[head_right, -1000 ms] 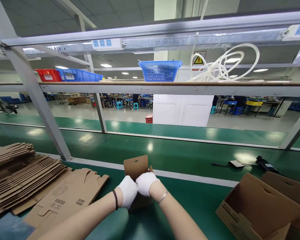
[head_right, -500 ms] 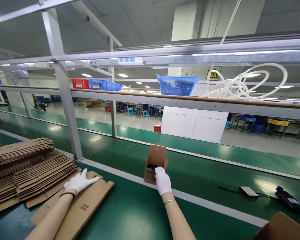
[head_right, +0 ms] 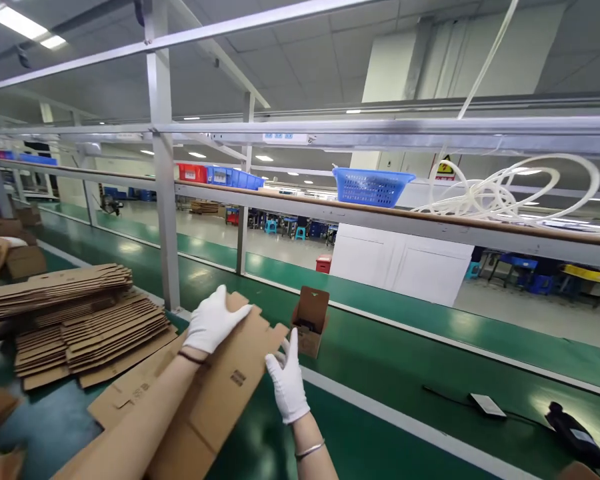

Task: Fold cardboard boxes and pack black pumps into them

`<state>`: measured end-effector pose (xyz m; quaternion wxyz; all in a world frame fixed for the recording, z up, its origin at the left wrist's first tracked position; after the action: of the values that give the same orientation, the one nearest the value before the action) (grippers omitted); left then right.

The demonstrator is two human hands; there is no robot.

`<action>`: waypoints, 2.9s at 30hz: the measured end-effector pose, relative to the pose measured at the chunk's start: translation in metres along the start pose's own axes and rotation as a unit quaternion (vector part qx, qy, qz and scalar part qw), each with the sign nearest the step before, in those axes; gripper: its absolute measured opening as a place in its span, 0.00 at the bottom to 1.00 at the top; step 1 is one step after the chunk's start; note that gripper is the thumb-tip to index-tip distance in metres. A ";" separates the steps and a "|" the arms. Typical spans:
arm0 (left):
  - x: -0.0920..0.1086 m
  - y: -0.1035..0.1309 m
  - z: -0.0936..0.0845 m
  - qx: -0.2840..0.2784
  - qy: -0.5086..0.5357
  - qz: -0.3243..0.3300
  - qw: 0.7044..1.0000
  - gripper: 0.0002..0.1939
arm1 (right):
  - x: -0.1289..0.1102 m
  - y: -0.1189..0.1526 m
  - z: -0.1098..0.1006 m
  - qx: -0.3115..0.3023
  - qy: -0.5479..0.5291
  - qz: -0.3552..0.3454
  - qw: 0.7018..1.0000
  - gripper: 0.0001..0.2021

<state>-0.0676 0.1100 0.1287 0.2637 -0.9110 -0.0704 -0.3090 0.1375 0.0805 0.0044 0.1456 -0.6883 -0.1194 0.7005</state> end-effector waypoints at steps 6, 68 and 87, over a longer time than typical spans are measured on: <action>0.034 0.062 0.022 -0.295 0.439 0.042 0.848 0.31 | -0.026 0.013 -0.061 0.099 0.018 0.032 0.994 0.49; 0.043 0.150 0.021 -0.154 0.459 0.199 0.852 0.19 | -0.083 0.078 -0.062 0.047 0.142 -0.198 0.969 0.14; 0.032 0.154 0.031 -0.087 0.382 0.261 0.882 0.16 | -0.088 0.075 -0.067 0.069 0.248 -0.276 0.926 0.10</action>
<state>0.0192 -0.0056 0.0603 0.2611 -0.7272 0.3036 -0.5575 0.2023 -0.0242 0.0571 0.4052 -0.7679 -0.2166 0.4463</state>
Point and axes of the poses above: each hand's wrist, its own y-axis away from the middle knuckle, its own z-axis out of the palm, x = y × z, the point moved 1 cm from there along -y, towards the middle knuckle, and after that the axes turned 4 degrees about y, right-handed, at the moved point
